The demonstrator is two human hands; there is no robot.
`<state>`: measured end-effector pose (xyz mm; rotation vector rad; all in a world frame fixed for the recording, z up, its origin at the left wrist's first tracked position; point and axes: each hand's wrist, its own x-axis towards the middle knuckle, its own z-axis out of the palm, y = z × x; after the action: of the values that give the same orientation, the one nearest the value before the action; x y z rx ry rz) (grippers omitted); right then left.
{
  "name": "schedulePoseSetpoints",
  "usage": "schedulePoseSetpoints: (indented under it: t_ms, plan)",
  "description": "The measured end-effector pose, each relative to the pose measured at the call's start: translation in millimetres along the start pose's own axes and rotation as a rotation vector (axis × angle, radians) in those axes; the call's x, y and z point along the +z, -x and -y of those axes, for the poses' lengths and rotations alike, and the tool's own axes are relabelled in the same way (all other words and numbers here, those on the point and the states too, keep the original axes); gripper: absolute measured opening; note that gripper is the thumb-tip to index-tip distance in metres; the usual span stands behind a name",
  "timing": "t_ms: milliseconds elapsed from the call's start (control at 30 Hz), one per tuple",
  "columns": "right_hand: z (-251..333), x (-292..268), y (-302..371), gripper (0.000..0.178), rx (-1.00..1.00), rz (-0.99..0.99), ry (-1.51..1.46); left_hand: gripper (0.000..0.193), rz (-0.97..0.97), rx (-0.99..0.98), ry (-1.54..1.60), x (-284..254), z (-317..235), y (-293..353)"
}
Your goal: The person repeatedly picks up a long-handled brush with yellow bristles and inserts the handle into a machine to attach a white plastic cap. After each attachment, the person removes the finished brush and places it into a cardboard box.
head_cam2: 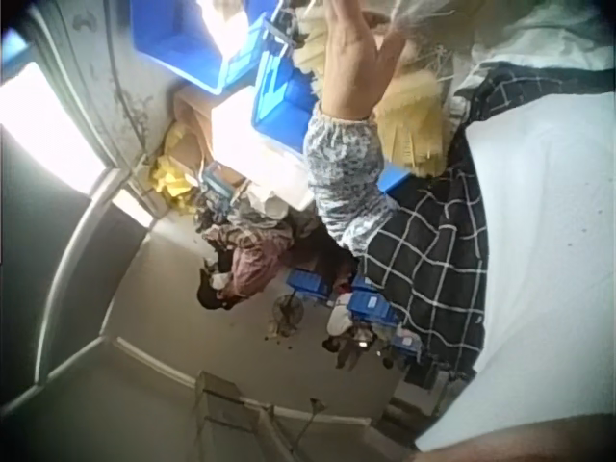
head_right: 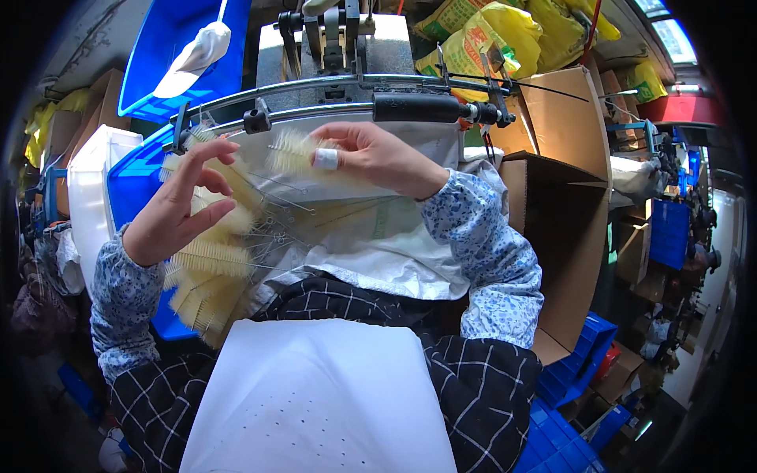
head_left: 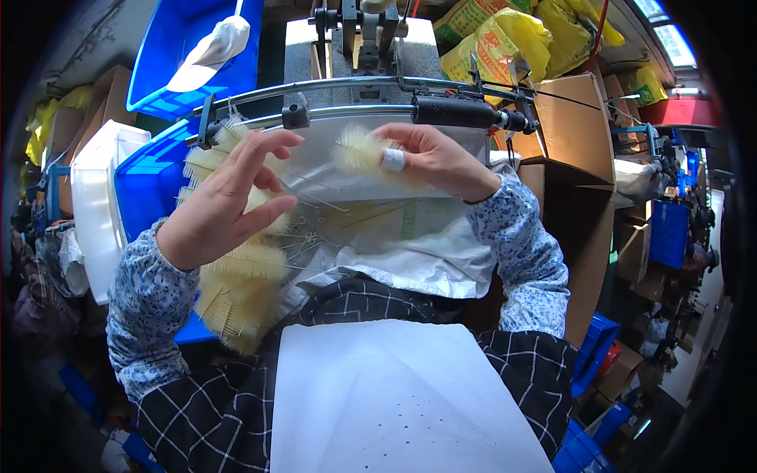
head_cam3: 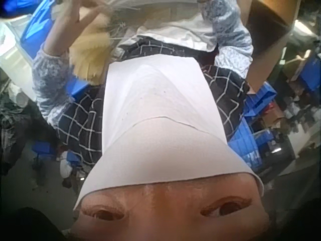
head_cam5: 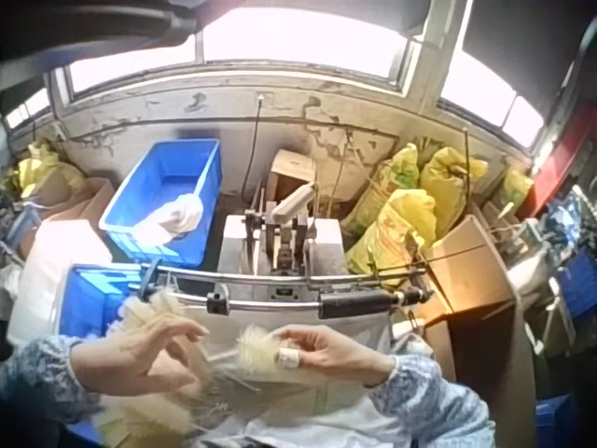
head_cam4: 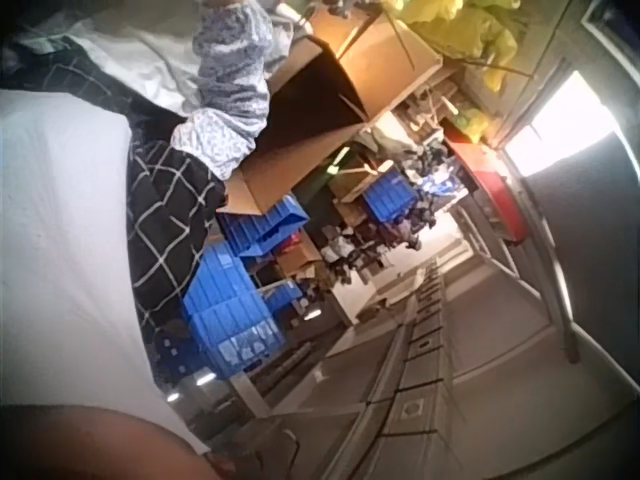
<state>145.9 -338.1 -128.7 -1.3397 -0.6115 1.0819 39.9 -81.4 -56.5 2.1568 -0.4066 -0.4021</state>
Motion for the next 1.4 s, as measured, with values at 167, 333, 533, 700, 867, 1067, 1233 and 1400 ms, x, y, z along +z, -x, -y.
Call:
schedulePoseSetpoints:
  t_ms: [167,333,533,700,867,1067,1233,1400]
  plan:
    - [-4,-100,-26,0.029,-0.383,-0.895,1.684,0.053,-0.016,-0.183,-0.383,-8,28,18]
    - [-24,-131,-54,0.030,-0.323,-0.942,1.700,0.029,0.078,-0.235,-0.333,0,46,16]
    - [-30,-134,-55,0.030,-0.332,-0.948,1.666,0.023,0.122,-0.213,-0.207,-3,36,12]
    - [-31,-133,-56,0.030,-0.338,-0.955,1.645,0.025,0.033,-0.220,-0.136,-18,15,15]
    - [-36,-140,-53,0.031,-0.372,-0.890,1.507,0.030,-0.033,-0.159,-0.132,-31,-4,24]
    - [-36,-146,-59,0.035,-0.328,-0.860,1.568,0.029,-0.129,-0.116,-0.113,-35,-17,35]
    - [-35,-156,-71,0.039,-0.329,-0.873,1.644,0.031,-0.110,-0.069,-0.103,-32,-19,30]
    - [-38,-164,-72,0.033,-0.368,-0.793,1.653,0.033,-0.104,-0.002,-0.091,-26,-18,19]
